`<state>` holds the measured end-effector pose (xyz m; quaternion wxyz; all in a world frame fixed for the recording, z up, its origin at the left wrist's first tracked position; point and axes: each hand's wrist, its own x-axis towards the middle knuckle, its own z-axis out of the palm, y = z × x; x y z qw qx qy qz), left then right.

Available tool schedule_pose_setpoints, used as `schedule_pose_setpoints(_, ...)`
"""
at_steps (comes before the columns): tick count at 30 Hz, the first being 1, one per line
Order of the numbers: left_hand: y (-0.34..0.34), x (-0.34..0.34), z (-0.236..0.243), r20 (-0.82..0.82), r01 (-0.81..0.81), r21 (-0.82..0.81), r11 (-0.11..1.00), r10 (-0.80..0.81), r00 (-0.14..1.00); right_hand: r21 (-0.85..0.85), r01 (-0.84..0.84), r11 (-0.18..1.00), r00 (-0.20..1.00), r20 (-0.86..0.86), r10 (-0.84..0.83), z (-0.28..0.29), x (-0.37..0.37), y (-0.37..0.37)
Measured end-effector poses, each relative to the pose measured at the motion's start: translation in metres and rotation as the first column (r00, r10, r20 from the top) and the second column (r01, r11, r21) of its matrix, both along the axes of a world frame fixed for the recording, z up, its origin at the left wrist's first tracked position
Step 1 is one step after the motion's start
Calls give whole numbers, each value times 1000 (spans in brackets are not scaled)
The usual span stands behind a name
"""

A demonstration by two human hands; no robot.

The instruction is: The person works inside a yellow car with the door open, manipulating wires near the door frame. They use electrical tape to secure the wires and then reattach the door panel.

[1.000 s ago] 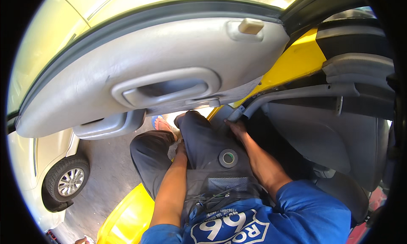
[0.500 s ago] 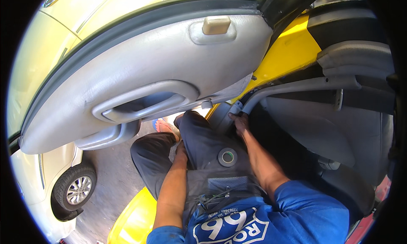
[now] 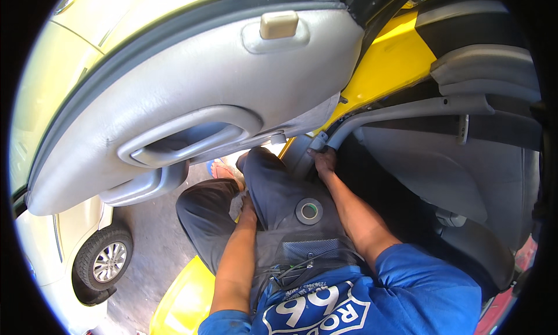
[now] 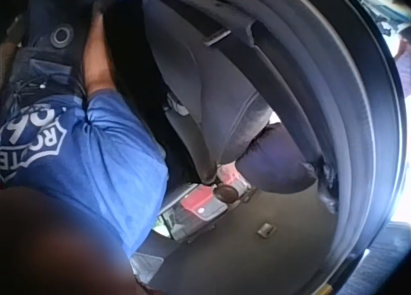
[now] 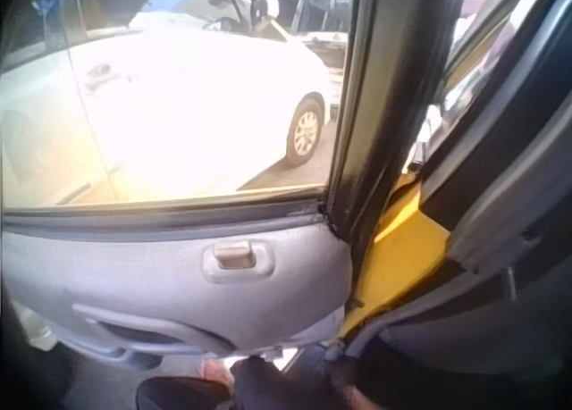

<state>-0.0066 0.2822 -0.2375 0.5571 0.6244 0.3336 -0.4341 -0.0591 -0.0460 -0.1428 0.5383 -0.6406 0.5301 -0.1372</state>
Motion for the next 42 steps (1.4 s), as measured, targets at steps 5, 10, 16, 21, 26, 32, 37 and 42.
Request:
schedule_pose_setpoints(5, -15, -3, 15, 10, 94, -39, 995, -93, 996, -63, 49, 997, 958, -280, -65, 14, 15, 12)
schedule_pose_setpoints(10, -25, -10, 25, 31, 187, -28, 982, -186, 982, 38, -42, 998, 947, -317, 52, 16, 23, 9)
schedule_pose_setpoints(16, -44, -9, 23, 68, 300, -7, 954, -299, 952, -142, -313, 939, 809, -559, 185, 2, 29, 7)
schedule_pose_setpoints(21, -49, -10, 72, 79, 658, 172, 733, -676, 733, 105, -340, 935, 766, -546, 340, 11, 25, 6)
schedule_pose_setpoints(26, -11, 40, 199, -193, 923, 322, -213, -969, -156, -66, -345, 936, 842, -463, 278, 2, 17, 7)
schedule_pose_setpoints(32, 54, 92, 346, 376, 442, 845, 302, -922, -89, 70, -429, 901, 775, -483, 407, -7, 14, -9)
schedule_pose_setpoints(37, 54, 32, 390, 675, 204, 676, 708, -706, 214, -164, -445, 880, 852, -379, 361, 10, -6, -3)
schedule_pose_setpoints(42, 26, 20, 358, 535, 256, 759, 599, -797, 279, -105, -647, 755, 683, -521, 513, 66, -14, -12)
